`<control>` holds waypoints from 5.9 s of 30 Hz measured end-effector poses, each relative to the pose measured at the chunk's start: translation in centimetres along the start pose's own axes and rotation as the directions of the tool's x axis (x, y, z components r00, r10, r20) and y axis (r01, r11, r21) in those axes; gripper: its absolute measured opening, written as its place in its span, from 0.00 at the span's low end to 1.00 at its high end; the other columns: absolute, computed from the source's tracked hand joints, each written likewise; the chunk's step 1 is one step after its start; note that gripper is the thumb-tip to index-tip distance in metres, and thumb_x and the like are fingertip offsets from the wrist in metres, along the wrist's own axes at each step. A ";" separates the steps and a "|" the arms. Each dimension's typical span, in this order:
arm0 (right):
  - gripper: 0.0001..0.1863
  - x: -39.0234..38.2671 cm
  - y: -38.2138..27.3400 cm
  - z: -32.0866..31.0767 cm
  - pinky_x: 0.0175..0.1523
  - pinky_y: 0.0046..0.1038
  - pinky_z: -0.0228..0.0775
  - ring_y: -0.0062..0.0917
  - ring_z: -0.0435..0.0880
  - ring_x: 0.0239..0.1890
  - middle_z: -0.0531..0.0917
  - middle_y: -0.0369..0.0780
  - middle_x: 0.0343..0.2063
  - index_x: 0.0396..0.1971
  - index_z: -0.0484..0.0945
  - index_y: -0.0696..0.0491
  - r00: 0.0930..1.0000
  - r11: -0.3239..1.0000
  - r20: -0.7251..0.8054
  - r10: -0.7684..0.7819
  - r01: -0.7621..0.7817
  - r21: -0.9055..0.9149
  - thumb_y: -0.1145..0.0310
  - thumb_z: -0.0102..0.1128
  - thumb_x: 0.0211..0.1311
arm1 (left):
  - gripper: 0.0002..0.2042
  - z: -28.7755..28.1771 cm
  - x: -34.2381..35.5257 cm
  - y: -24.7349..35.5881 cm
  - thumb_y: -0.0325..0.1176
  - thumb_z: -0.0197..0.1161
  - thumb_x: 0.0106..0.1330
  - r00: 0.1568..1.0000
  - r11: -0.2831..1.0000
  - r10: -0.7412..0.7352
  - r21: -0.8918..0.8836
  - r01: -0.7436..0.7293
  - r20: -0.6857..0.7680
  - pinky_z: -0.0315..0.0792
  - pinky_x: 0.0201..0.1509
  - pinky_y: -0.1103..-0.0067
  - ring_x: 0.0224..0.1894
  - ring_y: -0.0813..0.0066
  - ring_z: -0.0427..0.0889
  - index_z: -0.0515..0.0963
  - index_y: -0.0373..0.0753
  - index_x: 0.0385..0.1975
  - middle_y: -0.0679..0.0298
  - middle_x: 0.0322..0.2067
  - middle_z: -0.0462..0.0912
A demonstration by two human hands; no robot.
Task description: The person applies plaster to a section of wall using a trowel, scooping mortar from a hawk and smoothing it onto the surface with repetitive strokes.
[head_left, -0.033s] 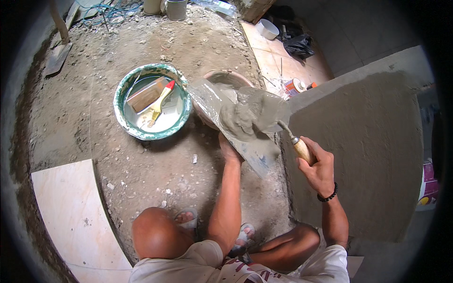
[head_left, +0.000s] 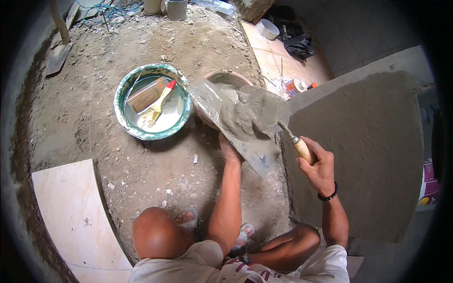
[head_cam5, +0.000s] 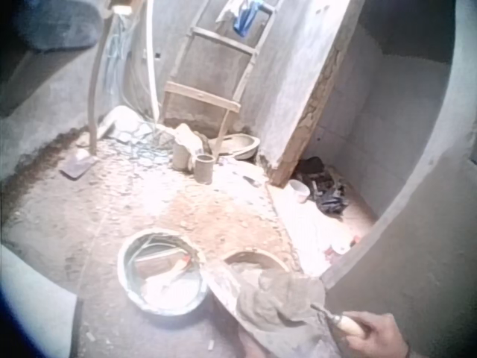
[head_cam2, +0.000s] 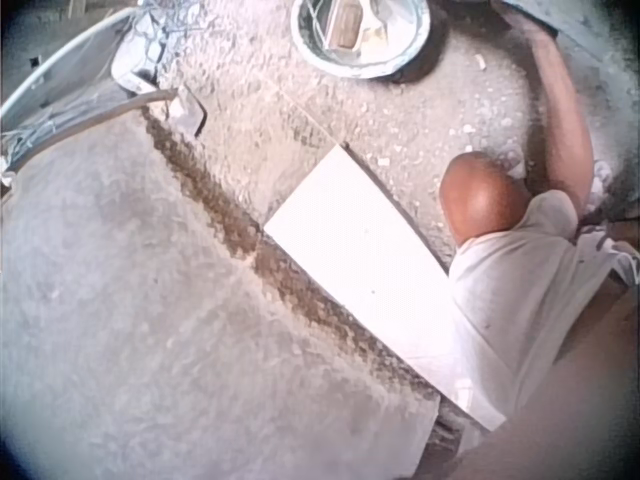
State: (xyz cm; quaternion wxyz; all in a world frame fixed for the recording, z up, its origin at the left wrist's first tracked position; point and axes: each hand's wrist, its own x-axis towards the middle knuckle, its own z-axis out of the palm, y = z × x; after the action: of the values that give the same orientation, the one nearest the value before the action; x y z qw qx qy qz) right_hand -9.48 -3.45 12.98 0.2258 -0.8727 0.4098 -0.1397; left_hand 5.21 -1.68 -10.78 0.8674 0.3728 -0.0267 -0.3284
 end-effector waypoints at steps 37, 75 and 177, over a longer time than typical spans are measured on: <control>0.22 -12.7 15.5 0.1 0.45 0.29 0.74 0.26 0.81 0.36 0.83 0.45 0.34 0.53 0.74 0.57 0.916 0.913 0.102 0.387 -0.396 0.096 0.66 0.59 0.60 | 0.35 -1.9 -7.3 -6.5 0.59 0.50 0.66 0.870 0.839 -0.450 -0.238 0.489 0.199 0.68 0.63 0.63 0.59 0.59 0.72 0.60 0.40 0.65 0.56 0.57 0.71; 0.25 -56.7 19.8 12.9 0.39 0.20 0.71 0.13 0.78 0.30 0.82 0.31 0.28 0.58 0.75 0.50 0.487 0.406 0.136 0.863 -0.827 0.388 0.74 0.65 0.59 | 0.23 -2.3 -21.8 -30.9 0.49 0.50 0.70 0.552 0.528 -0.793 -0.161 0.834 0.258 0.75 0.54 0.66 0.51 0.65 0.77 0.70 0.42 0.59 0.62 0.49 0.77; 0.13 -17.5 27.7 14.3 0.43 0.48 0.75 0.51 0.83 0.38 0.82 0.59 0.33 0.38 0.73 0.63 0.794 0.739 -0.190 0.578 -0.608 -0.292 0.68 0.49 0.62 | 0.18 1.6 -20.5 -26.6 0.38 0.54 0.72 0.568 0.624 -0.709 0.748 0.228 0.418 0.70 0.51 0.78 0.45 0.77 0.75 0.74 0.30 0.52 0.63 0.44 0.80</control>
State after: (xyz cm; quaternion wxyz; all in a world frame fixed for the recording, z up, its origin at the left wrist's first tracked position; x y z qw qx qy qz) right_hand -32.36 -1.38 -14.43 0.0872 -0.7149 0.6932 -0.0259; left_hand -25.94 -4.04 -23.22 0.4883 0.4775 -0.3418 -0.6455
